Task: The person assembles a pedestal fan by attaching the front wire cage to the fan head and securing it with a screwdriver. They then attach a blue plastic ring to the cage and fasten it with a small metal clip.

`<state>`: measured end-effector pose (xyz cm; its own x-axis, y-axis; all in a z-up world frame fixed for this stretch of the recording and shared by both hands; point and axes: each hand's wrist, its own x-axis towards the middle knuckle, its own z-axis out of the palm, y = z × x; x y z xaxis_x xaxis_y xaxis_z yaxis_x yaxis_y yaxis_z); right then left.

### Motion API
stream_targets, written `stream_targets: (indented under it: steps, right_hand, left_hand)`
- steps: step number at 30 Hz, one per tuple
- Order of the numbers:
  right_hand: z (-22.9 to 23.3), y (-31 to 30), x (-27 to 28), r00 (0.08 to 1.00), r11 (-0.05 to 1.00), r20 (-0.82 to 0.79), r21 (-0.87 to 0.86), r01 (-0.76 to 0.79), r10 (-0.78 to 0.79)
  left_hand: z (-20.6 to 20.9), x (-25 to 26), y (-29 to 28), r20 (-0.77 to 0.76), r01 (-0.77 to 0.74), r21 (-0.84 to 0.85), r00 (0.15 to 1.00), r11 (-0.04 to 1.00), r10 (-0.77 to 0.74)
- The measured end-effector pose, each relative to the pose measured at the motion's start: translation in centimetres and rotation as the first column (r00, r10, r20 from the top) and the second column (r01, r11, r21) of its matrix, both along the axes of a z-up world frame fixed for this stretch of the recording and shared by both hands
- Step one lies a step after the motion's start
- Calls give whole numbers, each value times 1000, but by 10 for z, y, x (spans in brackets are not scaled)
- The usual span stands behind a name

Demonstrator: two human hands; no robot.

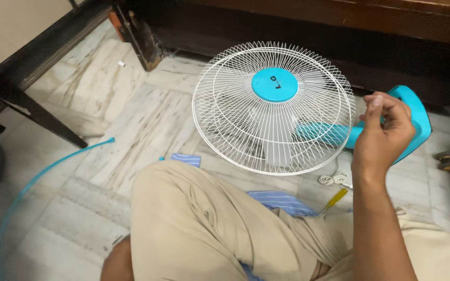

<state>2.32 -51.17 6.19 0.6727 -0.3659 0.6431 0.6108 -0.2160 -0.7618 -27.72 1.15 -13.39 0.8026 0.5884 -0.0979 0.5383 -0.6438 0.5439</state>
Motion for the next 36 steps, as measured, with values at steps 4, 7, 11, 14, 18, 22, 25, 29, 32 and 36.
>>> stream_targets:
  steps: [4, 7, 11, 14, 18, 22, 25, 29, 32, 36]
  right_hand:
    - [5, 4, -6, 999, 1000, -29, -15, 20, -21]
    - [4, 6, -6, 1000, 1000, -24, 7, -5, 5]
    - [1, 8, -1, 1000, 1000, 4, 8, -24, 24]
    - [0, 6, 1, 1000, 1000, -2, -2, -7, 7]
    - [2, 4, 0, 1000, 1000, -2, 22, -8, 9]
    - [5, 2, -1, 1000, 1000, -5, 24, 6, -6]
    - [10, 2, -2, 1000, 999, 3, 37, 2, -2]
    - [17, -6, -9, 1000, 998, 18, 57, -11, 10]
    - [30, 1, -19, 998, 990, -8, 128, -60, 61]
    - [56, 8, -38, 992, 990, -24, 70, -120, 122]
  left_hand:
    - [-14, -19, 8, 84, -116, 35, 990, 993, 112]
    - [-13, -36, 14, 265, -209, 178, 951, 962, 157]
    - [-16, -32, 3, 265, -97, 405, 964, 909, -15]
    - [-22, -21, -4, 206, -126, 432, 978, 893, 38]
    - [-43, -17, -4, 137, -97, 433, 990, 896, 42]
    - [-78, -26, -18, 49, -53, 283, 998, 958, 41]
    - [-93, -29, -30, -14, -35, 241, 999, 970, 40]
    - [-88, -23, -43, -30, -24, 259, 999, 965, 33]
    - [-45, -14, -32, 15, -46, 381, 999, 923, 43]
    - [44, 41, -32, 180, -142, 644, 983, 752, 31]
